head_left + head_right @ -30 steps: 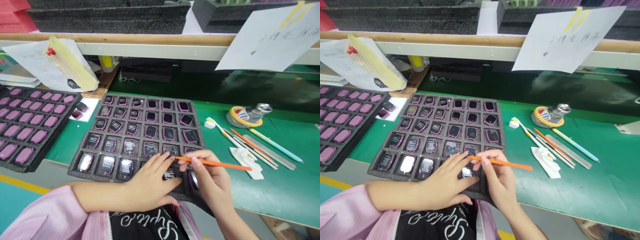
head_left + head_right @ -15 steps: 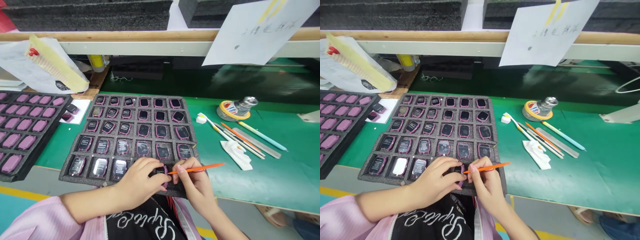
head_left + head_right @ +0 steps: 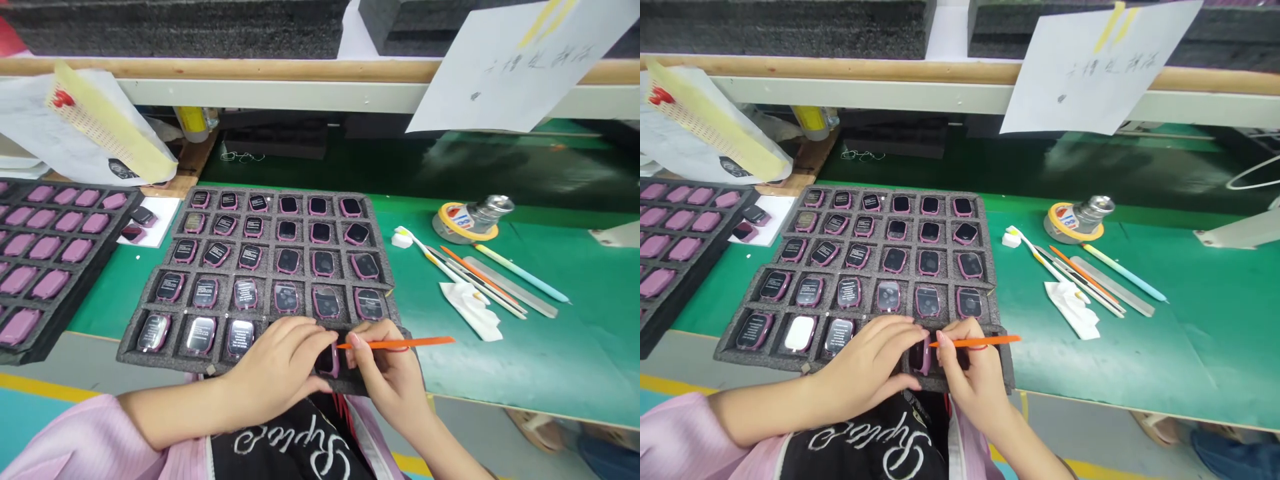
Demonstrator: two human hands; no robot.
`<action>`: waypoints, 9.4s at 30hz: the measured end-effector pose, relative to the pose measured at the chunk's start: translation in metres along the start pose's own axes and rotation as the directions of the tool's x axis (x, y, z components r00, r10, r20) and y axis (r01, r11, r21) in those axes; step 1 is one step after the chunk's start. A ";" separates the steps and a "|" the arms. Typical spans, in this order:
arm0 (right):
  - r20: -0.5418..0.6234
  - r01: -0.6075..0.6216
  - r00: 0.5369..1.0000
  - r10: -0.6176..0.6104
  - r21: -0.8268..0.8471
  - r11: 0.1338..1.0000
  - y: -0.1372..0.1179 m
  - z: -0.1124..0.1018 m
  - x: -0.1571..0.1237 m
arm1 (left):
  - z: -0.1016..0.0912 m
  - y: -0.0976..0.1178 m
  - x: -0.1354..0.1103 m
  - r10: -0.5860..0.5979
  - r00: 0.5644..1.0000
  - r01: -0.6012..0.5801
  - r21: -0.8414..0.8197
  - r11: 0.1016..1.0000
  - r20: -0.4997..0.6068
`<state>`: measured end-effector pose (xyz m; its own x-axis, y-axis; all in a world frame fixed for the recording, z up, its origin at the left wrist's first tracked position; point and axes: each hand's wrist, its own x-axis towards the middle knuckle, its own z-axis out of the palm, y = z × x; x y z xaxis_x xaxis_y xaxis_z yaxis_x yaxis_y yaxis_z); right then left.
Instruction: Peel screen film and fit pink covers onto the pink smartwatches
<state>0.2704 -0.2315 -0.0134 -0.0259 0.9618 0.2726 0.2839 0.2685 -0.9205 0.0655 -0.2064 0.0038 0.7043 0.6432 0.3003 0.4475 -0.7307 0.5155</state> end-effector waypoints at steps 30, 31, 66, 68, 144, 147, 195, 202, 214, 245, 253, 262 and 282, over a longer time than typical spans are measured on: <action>0.299 -0.292 0.922 0.245 0.123 0.949 -0.001 0.031 0.196 | -0.096 -0.182 -0.006 -0.640 0.653 0.647 -0.140 0.749 -0.404; 0.265 -0.289 0.932 0.248 0.130 0.948 0.008 0.043 0.213 | -0.097 -0.180 0.000 -0.620 0.682 0.635 -0.107 0.765 -0.387; 0.056 -0.293 0.956 0.289 0.293 0.910 0.093 0.102 0.272 | -0.070 -0.212 0.110 -0.199 0.967 0.211 0.068 0.975 -0.157; 0.064 -0.293 0.956 0.287 0.278 0.915 0.093 0.102 0.272 | -0.070 -0.213 0.109 -0.235 0.955 0.245 0.035 0.969 -0.178; 0.215 -0.116 0.974 0.078 0.169 0.979 0.024 0.192 0.299 | -0.144 -0.317 0.032 -0.060 0.960 0.162 0.369 0.915 -0.273; 0.237 -0.171 0.964 0.119 0.213 0.962 0.022 0.208 0.308 | -0.145 -0.319 0.028 -0.083 0.959 0.172 0.323 0.931 -0.272; 0.217 -0.184 0.969 0.121 0.300 0.936 0.048 0.193 0.272 | -0.122 -0.220 0.003 -0.235 0.947 0.277 0.180 0.944 -0.219; 0.250 -0.149 0.965 0.073 0.301 0.942 0.050 0.188 0.241 | -0.136 -0.209 -0.014 -0.218 0.965 0.242 0.175 0.954 -0.146; 0.346 -0.089 0.938 -0.013 0.280 0.956 0.039 0.185 0.227 | -0.126 -0.221 -0.015 -0.212 0.956 0.223 0.032 0.974 -0.202; 0.166 -0.019 0.986 -0.028 0.274 0.962 0.031 0.154 0.231 | -0.117 -0.217 -0.015 -0.286 0.913 0.304 0.018 0.953 -0.291; 0.067 -0.007 0.998 -0.010 0.239 0.971 0.044 0.121 0.212 | -0.102 -0.185 0.029 -0.097 0.994 0.103 0.127 0.987 -0.054; 0.063 -0.006 0.998 -0.008 0.213 0.977 0.054 0.121 0.210 | -0.106 -0.188 0.030 -0.122 0.991 0.130 0.160 0.979 -0.058; 0.205 0.022 0.978 -0.048 0.128 0.992 0.035 0.119 0.205 | -0.101 -0.199 0.024 -0.239 0.960 0.237 -0.025 0.971 -0.144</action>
<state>0.1608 -0.0187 -0.0226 -0.2353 0.9382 0.2537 0.1584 0.2946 -0.9424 -0.0623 -0.0227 -0.0102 0.4905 0.8250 0.2808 0.5880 -0.5511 0.5921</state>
